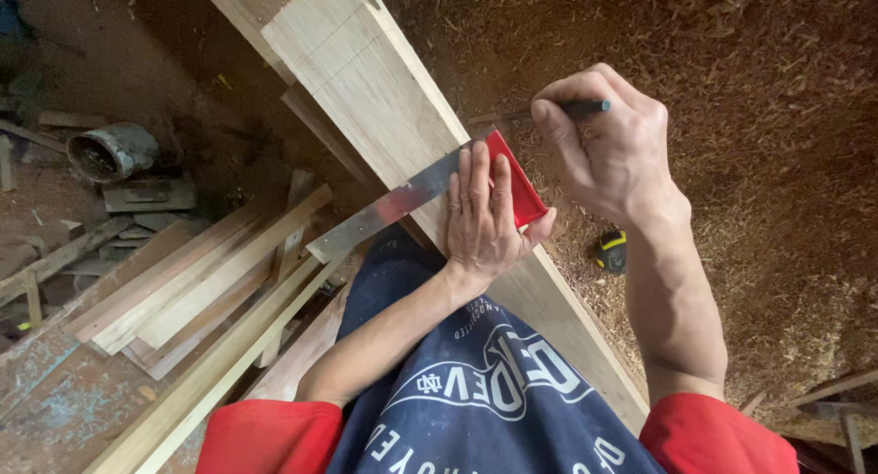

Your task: The person uses a square ruler and a pencil to draw straight lines on a wooden plank. They then use a sanding block to smooth the surface of the wood.

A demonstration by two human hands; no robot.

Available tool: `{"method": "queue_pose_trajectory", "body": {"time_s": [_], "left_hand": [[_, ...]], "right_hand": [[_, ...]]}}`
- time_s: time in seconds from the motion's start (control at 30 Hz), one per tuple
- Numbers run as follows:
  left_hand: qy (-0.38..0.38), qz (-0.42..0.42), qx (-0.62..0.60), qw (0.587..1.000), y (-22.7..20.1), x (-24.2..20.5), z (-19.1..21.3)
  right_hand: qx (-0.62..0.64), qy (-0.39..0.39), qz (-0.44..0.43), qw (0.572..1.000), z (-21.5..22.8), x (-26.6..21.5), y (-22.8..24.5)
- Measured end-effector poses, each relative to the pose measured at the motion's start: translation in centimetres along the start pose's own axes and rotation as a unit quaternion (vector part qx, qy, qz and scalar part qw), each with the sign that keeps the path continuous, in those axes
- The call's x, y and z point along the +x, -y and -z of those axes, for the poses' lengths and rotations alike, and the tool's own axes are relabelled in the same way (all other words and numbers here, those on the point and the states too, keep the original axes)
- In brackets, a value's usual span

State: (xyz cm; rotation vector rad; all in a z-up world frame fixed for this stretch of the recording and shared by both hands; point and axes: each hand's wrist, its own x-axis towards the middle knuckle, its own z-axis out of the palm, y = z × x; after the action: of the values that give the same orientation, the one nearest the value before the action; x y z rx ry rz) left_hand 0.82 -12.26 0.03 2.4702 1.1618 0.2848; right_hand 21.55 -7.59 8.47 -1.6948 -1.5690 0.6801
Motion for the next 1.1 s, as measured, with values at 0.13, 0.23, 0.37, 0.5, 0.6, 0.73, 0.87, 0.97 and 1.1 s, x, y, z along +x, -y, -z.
{"method": "queue_pose_trajectory", "body": {"time_s": [0.13, 0.23, 0.37, 0.5, 0.6, 0.73, 0.87, 0.97, 1.1], "left_hand": [[-0.006, 0.01, 0.009, 1.0, -0.1, 0.2, 0.6], [-0.013, -0.001, 0.021, 1.0, -0.2, 0.3, 0.7], [-0.009, 0.005, 0.016, 1.0, -0.3, 0.4, 0.7], [0.004, 0.009, 0.026, 1.0, -0.3, 0.4, 0.6], [0.011, 0.011, 0.024, 1.0, -0.3, 0.3, 0.5], [0.02, 0.01, 0.025, 0.999, -0.1, 0.1, 0.3], [0.043, 0.021, 0.035, 0.998, 0.1, -0.5, -0.5], [0.069, 0.029, 0.034, 0.997, 0.5, -0.7, -1.5], [0.129, 0.035, 0.039, 0.99, 0.9, -1.0, -2.1]], "right_hand": [[0.064, -0.01, -0.085, 0.994, -1.0, -1.2, -1.0], [0.171, -0.052, -0.154, 0.972, -2.3, -2.2, -2.0], [0.222, -0.095, -0.193, 0.951, -3.2, -3.6, -3.1], [0.266, -0.122, -0.191, 0.937, -3.7, -4.2, -3.6], [0.279, -0.133, -0.183, 0.933, -3.8, -4.3, -3.8], [0.306, -0.141, -0.187, 0.923, -4.0, -4.0, -3.3], [0.275, -0.104, -0.144, 0.945, -4.8, -3.0, -2.2], [0.208, -0.047, -0.092, 0.973, -5.8, -1.5, -1.4], [0.159, 0.015, -0.002, 0.987, -8.2, 0.4, 0.3]]}}
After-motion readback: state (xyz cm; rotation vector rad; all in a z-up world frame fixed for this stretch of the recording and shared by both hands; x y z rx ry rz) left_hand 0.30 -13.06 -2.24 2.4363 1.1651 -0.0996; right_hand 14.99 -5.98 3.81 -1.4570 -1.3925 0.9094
